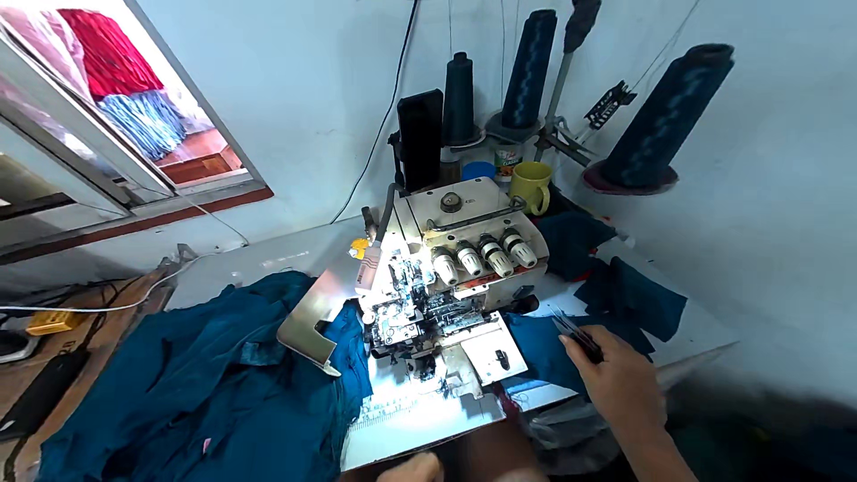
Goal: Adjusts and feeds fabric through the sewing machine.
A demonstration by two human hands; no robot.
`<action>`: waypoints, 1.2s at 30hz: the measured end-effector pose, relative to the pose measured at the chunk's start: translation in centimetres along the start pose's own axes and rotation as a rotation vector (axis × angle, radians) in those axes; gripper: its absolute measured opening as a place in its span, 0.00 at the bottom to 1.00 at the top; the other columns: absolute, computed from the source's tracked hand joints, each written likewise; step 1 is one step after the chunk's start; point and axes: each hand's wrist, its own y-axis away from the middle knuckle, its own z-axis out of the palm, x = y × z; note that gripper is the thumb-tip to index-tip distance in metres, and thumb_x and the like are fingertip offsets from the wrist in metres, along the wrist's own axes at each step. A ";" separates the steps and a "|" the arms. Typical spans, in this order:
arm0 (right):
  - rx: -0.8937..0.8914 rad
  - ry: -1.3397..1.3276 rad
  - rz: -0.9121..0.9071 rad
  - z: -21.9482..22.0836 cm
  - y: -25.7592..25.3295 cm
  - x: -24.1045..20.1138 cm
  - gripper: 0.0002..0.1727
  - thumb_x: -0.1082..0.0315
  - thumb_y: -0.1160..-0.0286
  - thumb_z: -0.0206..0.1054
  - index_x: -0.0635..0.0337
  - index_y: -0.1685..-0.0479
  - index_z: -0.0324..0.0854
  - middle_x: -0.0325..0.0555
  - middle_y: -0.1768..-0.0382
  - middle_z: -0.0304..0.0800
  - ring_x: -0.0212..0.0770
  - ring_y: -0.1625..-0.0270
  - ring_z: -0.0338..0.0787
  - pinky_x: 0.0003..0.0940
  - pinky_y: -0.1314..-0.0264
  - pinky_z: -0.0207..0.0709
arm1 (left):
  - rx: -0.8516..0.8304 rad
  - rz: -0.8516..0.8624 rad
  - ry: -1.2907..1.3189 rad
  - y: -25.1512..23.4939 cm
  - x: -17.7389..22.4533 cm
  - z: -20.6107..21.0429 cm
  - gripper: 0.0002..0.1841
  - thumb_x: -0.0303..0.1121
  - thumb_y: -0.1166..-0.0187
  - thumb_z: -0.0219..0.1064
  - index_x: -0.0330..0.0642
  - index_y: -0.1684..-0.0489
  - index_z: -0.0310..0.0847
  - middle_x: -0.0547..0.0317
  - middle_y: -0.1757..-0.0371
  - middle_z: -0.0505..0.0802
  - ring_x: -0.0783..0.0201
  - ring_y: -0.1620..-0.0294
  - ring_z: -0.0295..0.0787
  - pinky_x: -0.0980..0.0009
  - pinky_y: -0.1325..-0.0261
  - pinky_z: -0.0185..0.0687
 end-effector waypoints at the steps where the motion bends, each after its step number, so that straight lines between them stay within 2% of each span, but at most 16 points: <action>1: 0.014 0.025 -0.011 0.2 0.0 0.0 0.18 0.58 0.24 0.70 0.67 0.54 0.89 0.60 0.64 0.91 0.63 0.62 0.92 0.64 0.61 0.82 | 0.134 0.024 0.012 -0.7 0.6 -0.7 0.07 0.23 0.20 0.62 0.33 0.55 0.85 0.45 0.61 0.92 0.52 0.61 0.93 0.54 0.53 0.89; 4: 0.045 0.058 -0.007 0.6 0.1 -0.4 0.18 0.58 0.25 0.71 0.67 0.54 0.89 0.63 0.64 0.90 0.67 0.61 0.92 0.66 0.62 0.81 | 0.543 -0.023 -0.093 -3.8 1.8 -1.5 0.11 0.28 0.21 0.63 0.32 0.50 0.88 0.51 0.67 0.92 0.58 0.71 0.91 0.60 0.65 0.89; 7: 0.057 0.072 0.010 0.7 0.2 -0.7 0.17 0.59 0.25 0.72 0.68 0.55 0.89 0.64 0.63 0.90 0.67 0.61 0.92 0.65 0.63 0.82 | 0.706 -0.020 -0.086 -7.1 0.8 -0.9 0.17 0.35 0.20 0.64 0.37 0.40 0.88 0.58 0.65 0.93 0.67 0.72 0.88 0.69 0.63 0.88; 8: 0.054 0.074 0.019 0.7 0.2 -0.8 0.17 0.59 0.25 0.72 0.69 0.54 0.88 0.64 0.63 0.90 0.67 0.61 0.92 0.65 0.64 0.82 | 0.733 0.007 -0.062 -7.8 0.3 -0.6 0.16 0.35 0.21 0.65 0.38 0.42 0.89 0.59 0.64 0.94 0.70 0.71 0.88 0.72 0.63 0.88; 11: 0.061 0.075 0.033 0.8 0.2 -1.1 0.16 0.61 0.26 0.73 0.68 0.54 0.89 0.64 0.63 0.90 0.66 0.62 0.92 0.64 0.65 0.82 | 0.862 0.079 -0.078 -8.7 -0.2 0.1 0.09 0.32 0.27 0.65 0.39 0.62 0.91 0.61 0.67 0.92 0.73 0.70 0.88 0.77 0.63 0.86; 13: 0.051 0.056 0.040 0.8 0.1 -1.2 0.15 0.62 0.25 0.73 0.69 0.54 0.88 0.64 0.63 0.90 0.66 0.62 0.92 0.64 0.63 0.82 | 0.921 0.042 -0.188 -8.3 -0.5 0.3 0.09 0.33 0.27 0.64 0.42 0.65 0.91 0.61 0.68 0.91 0.69 0.69 0.88 0.73 0.63 0.86; 15: 0.062 0.051 0.027 1.1 -0.2 -1.3 0.14 0.63 0.24 0.73 0.69 0.54 0.88 0.64 0.63 0.89 0.66 0.61 0.92 0.64 0.63 0.82 | 0.946 -0.032 -0.322 -7.7 -1.0 0.2 0.11 0.33 0.29 0.64 0.41 0.65 0.94 0.54 0.65 0.92 0.57 0.63 0.92 0.62 0.61 0.87; 17: 0.085 0.052 0.000 1.5 -0.5 -1.3 0.15 0.62 0.23 0.72 0.68 0.54 0.88 0.64 0.61 0.88 0.65 0.61 0.91 0.62 0.63 0.83 | 0.964 -0.098 -0.381 -7.3 -1.7 0.1 0.12 0.34 0.27 0.64 0.42 0.63 0.96 0.49 0.62 0.93 0.50 0.59 0.92 0.57 0.56 0.88; 20: 0.117 0.052 -0.024 2.0 -0.6 -1.2 0.17 0.58 0.22 0.69 0.68 0.56 0.89 0.65 0.58 0.85 0.64 0.63 0.89 0.60 0.67 0.81 | 0.949 -0.108 -0.342 -6.9 -2.2 0.1 0.15 0.38 0.23 0.61 0.43 0.59 0.96 0.50 0.60 0.93 0.50 0.58 0.90 0.56 0.53 0.86; 23: 0.129 0.039 -0.004 1.6 -0.4 -1.1 0.19 0.58 0.21 0.67 0.68 0.53 0.89 0.68 0.52 0.84 0.65 0.61 0.89 0.62 0.66 0.81 | 0.838 -0.062 -0.292 -6.9 -2.0 0.4 0.17 0.44 0.22 0.62 0.46 0.50 0.96 0.50 0.55 0.92 0.48 0.53 0.89 0.49 0.49 0.82; 27: 0.159 0.055 0.013 1.0 0.2 -1.1 0.20 0.58 0.21 0.65 0.71 0.51 0.88 0.72 0.49 0.83 0.70 0.58 0.89 0.64 0.65 0.81 | 0.722 -0.016 -0.299 -8.2 -1.7 0.3 0.17 0.40 0.18 0.59 0.49 0.45 0.94 0.43 0.48 0.92 0.39 0.47 0.88 0.40 0.45 0.79; 29: 0.178 0.060 0.003 0.6 0.5 -1.3 0.21 0.58 0.19 0.64 0.71 0.51 0.88 0.72 0.49 0.83 0.69 0.57 0.88 0.63 0.64 0.81 | 0.767 0.008 -0.225 -8.7 -1.9 0.3 0.16 0.38 0.20 0.62 0.47 0.45 0.94 0.46 0.49 0.93 0.42 0.46 0.89 0.42 0.43 0.80; 32: 0.149 0.005 -0.016 -0.1 1.2 -2.4 0.18 0.62 0.21 0.62 0.71 0.50 0.88 0.68 0.51 0.84 0.64 0.60 0.89 0.59 0.64 0.83 | 0.878 -0.029 -0.089 -8.3 -2.3 0.3 0.14 0.39 0.24 0.65 0.45 0.52 0.95 0.52 0.53 0.94 0.53 0.46 0.90 0.55 0.39 0.83; 34: 0.100 -0.094 -0.006 -0.3 1.8 -3.2 0.18 0.61 0.23 0.64 0.69 0.51 0.87 0.61 0.55 0.85 0.54 0.64 0.88 0.50 0.66 0.84 | 0.935 -0.035 -0.045 -7.9 -2.5 0.4 0.11 0.39 0.27 0.67 0.45 0.63 0.94 0.58 0.60 0.90 0.62 0.52 0.85 0.67 0.44 0.79; 35: 0.068 -0.150 0.004 -0.4 2.1 -3.6 0.18 0.59 0.24 0.64 0.68 0.51 0.86 0.56 0.58 0.86 0.48 0.65 0.87 0.43 0.66 0.84 | 0.934 -0.032 -0.043 -7.8 -2.6 0.5 0.10 0.40 0.27 0.67 0.48 0.67 0.93 0.62 0.62 0.88 0.65 0.54 0.83 0.69 0.46 0.77; 36: 0.029 -0.208 0.004 -0.4 2.6 -3.9 0.18 0.57 0.23 0.65 0.67 0.52 0.84 0.53 0.60 0.86 0.43 0.66 0.86 0.38 0.65 0.84 | 0.905 -0.023 -0.061 -7.7 -2.7 0.5 0.11 0.42 0.25 0.66 0.50 0.68 0.94 0.63 0.62 0.89 0.64 0.53 0.83 0.65 0.45 0.77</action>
